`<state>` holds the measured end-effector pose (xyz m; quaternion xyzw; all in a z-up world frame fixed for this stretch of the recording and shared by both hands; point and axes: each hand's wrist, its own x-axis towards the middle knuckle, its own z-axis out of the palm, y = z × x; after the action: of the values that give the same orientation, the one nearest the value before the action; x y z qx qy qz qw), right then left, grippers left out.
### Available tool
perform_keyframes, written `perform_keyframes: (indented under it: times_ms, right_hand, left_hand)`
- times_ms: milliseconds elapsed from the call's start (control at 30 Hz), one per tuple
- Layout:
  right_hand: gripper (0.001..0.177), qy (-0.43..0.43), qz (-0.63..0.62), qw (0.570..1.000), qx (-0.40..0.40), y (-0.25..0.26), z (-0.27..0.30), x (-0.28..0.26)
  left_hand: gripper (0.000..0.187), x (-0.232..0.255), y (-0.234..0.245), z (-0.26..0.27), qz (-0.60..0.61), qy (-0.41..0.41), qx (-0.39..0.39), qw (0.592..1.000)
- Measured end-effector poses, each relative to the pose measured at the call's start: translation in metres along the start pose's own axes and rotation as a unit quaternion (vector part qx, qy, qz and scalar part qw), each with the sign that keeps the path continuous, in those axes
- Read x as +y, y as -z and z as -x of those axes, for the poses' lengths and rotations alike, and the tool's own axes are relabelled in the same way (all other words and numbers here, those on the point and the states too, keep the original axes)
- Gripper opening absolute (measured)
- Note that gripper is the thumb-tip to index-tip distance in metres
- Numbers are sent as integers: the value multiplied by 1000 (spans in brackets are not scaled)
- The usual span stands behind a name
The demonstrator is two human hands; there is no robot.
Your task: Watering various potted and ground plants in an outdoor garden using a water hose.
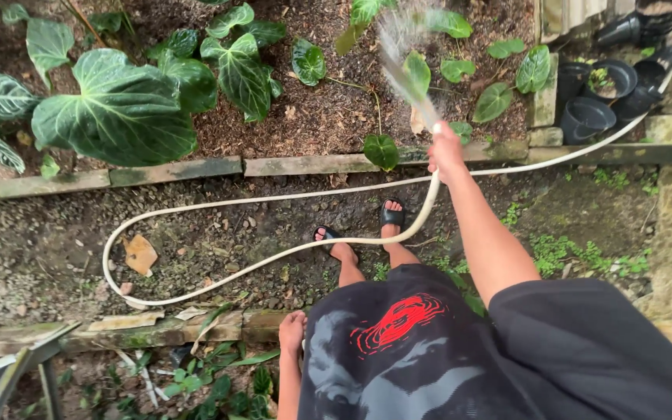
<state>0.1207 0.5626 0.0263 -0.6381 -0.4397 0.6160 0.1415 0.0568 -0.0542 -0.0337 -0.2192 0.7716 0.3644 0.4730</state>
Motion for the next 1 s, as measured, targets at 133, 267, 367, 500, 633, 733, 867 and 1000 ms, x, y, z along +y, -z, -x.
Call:
perform_keyframes:
  times_ms: [133,267,367,500,633,733,867,1000]
  right_hand:
    - [33,-10,-20,999,38,-17,19,-15]
    - [35,1,-3,998,64,-29,17,-10]
    - [32,21,4,998,53,-45,37,-14]
    - [24,25,8,998,53,-73,62,-38]
    - [23,51,30,995,76,-84,60,-39]
    - [27,113,34,990,71,-74,33,-35]
    - [26,86,-11,996,29,-78,48,-69]
    - [20,59,-47,997,16,-84,67,-96]
  left_hand:
    - [30,8,4,-1,24,29,-5,999]
    - [31,8,13,-23,48,-20,-13,999]
    - [31,11,25,-23,53,-32,-14,998]
    - [29,11,41,-38,48,3,-10,999]
    - [28,1,74,-58,41,9,-9,999]
    - [29,-2,94,-61,65,3,-3,998]
    - [27,5,112,-72,109,0,20,994]
    - [26,8,111,-76,93,15,22,995]
